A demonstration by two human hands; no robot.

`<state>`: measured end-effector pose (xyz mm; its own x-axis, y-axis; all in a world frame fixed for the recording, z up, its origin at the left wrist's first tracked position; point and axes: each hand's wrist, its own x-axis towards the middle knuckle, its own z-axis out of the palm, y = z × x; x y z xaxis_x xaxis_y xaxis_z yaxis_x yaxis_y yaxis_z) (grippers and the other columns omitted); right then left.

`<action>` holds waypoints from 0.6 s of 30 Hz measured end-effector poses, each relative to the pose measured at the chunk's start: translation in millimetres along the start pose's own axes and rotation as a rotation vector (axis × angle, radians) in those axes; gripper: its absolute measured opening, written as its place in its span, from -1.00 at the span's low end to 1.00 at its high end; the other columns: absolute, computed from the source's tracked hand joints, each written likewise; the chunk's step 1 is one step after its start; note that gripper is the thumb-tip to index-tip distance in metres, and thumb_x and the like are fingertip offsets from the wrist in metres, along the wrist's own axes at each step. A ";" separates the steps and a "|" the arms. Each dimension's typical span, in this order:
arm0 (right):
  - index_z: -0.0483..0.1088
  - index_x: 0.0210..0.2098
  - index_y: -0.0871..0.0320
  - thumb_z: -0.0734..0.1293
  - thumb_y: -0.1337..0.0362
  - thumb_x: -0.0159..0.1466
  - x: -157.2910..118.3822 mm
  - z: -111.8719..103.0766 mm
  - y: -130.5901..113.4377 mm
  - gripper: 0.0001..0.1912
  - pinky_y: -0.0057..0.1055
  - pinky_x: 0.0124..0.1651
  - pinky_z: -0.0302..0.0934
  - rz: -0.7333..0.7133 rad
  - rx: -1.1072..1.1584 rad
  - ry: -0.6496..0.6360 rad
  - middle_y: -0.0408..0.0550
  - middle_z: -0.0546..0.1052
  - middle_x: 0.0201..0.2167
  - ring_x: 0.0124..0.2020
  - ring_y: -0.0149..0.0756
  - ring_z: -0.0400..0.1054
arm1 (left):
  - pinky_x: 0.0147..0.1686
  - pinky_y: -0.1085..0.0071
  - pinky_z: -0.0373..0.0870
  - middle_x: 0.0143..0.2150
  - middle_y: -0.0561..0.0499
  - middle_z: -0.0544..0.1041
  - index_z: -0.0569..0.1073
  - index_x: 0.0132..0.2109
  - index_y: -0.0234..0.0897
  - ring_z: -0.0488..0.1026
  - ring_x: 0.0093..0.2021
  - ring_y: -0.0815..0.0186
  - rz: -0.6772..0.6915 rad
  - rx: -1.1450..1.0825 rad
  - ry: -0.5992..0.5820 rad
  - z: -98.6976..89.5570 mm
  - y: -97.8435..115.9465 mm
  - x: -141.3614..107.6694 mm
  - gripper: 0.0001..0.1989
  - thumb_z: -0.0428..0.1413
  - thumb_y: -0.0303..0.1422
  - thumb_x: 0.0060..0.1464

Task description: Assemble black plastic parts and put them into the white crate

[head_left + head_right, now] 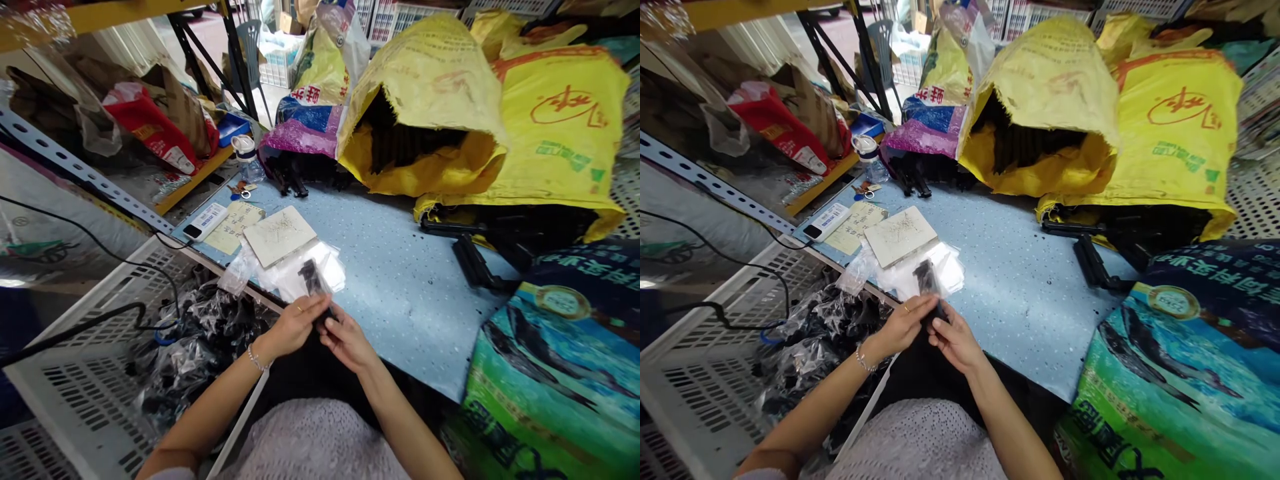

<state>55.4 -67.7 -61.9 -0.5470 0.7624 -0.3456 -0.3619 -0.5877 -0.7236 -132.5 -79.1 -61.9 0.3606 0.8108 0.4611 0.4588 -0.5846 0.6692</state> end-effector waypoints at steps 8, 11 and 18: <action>-0.19 0.41 -0.03 0.22 0.26 0.34 -12.5 17.5 7.4 -0.26 -0.09 0.29 0.07 -0.353 -0.821 0.026 0.09 0.09 0.29 0.29 -0.14 0.07 | 0.11 0.18 0.45 0.20 -0.18 0.39 0.13 0.36 -0.16 0.39 0.15 0.20 -0.010 0.143 -0.061 -10.8 29.0 -14.6 -0.36 -0.02 -0.58 0.17; -0.06 0.38 -0.06 0.25 0.23 0.34 -18.9 22.4 1.3 -0.32 -0.18 0.13 0.27 -0.272 -0.721 -0.211 0.05 0.21 0.23 0.09 -0.20 0.29 | 0.05 0.30 0.47 0.06 -0.11 0.48 0.33 0.24 -0.14 0.45 0.06 0.28 -0.110 0.126 0.109 -26.1 38.7 -26.7 -0.51 0.03 -0.55 0.20; 0.28 0.10 0.01 0.31 0.17 0.30 -12.5 11.6 -10.7 -0.62 -0.27 -0.04 0.32 -0.448 -0.780 0.117 0.00 0.40 -0.06 -0.11 -0.25 0.37 | -0.15 0.43 0.49 0.00 -0.09 0.51 0.50 0.07 -0.14 0.51 -0.07 0.28 -0.490 0.183 0.126 -93.9 66.9 -76.0 -0.69 0.09 -0.36 0.19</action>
<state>57.4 -74.1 -42.9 -0.3827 0.9231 0.0383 0.1152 0.0889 -0.9894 -205.4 -177.0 2.6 -0.0264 0.9807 0.1935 0.6869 -0.1229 0.7163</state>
